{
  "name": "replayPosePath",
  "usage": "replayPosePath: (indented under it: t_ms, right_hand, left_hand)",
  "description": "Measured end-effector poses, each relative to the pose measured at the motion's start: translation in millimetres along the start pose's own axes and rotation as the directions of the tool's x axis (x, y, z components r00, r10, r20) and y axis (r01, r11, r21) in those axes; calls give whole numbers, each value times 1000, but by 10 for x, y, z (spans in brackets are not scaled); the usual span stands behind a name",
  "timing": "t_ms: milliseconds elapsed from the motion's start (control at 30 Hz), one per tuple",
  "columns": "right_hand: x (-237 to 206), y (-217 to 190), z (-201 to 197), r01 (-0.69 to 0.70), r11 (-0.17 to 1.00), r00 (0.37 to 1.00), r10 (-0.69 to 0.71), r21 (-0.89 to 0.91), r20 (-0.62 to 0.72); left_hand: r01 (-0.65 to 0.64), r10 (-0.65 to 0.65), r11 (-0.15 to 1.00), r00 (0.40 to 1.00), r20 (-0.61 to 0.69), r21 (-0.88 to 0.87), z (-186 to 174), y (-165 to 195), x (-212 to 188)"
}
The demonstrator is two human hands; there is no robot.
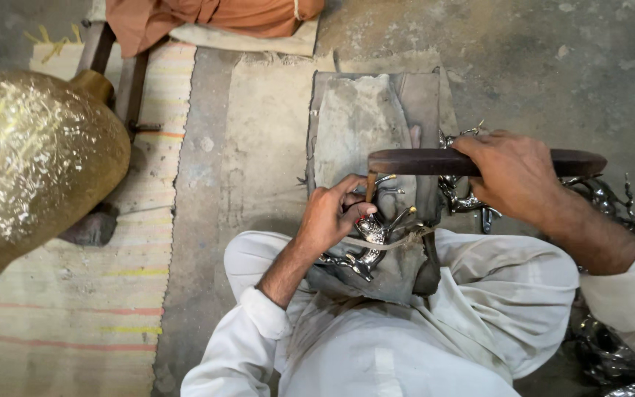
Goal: The person sits cross-legged on the floor with a cloth-covered board on their lap and dresses cast metal horse figurines. They hold a small punch against the casting and strike it with a wooden mallet, repositioning the figurine and its wire ties between strikes, and occasionally set one figurine aside and pick up another from the pile beside them.
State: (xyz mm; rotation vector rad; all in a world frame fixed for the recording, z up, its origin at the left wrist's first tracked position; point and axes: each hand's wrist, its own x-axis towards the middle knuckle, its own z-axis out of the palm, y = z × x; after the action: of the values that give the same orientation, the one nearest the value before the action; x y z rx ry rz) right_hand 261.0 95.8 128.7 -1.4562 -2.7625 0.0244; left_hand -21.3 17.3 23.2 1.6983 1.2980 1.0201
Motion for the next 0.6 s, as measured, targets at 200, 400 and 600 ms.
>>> replayPosePath:
  t_ms: [200, 400, 600]
  right_hand:
    - [-34, 20, -7, 14, 1000, 999, -13, 20, -31]
    - [-40, -52, 4, -429, 842, 903, 414, 326, 120]
    - [-91, -37, -10, -141, 978, 985, 155, 157, -81]
  left_hand:
    - [-74, 74, 996, 997, -5, -53, 3, -29, -12]
    - [-117, 116, 992, 993, -10, -44, -9, 6, 6]
    - [5, -7, 999, 998, 70, 33, -63, 93, 24]
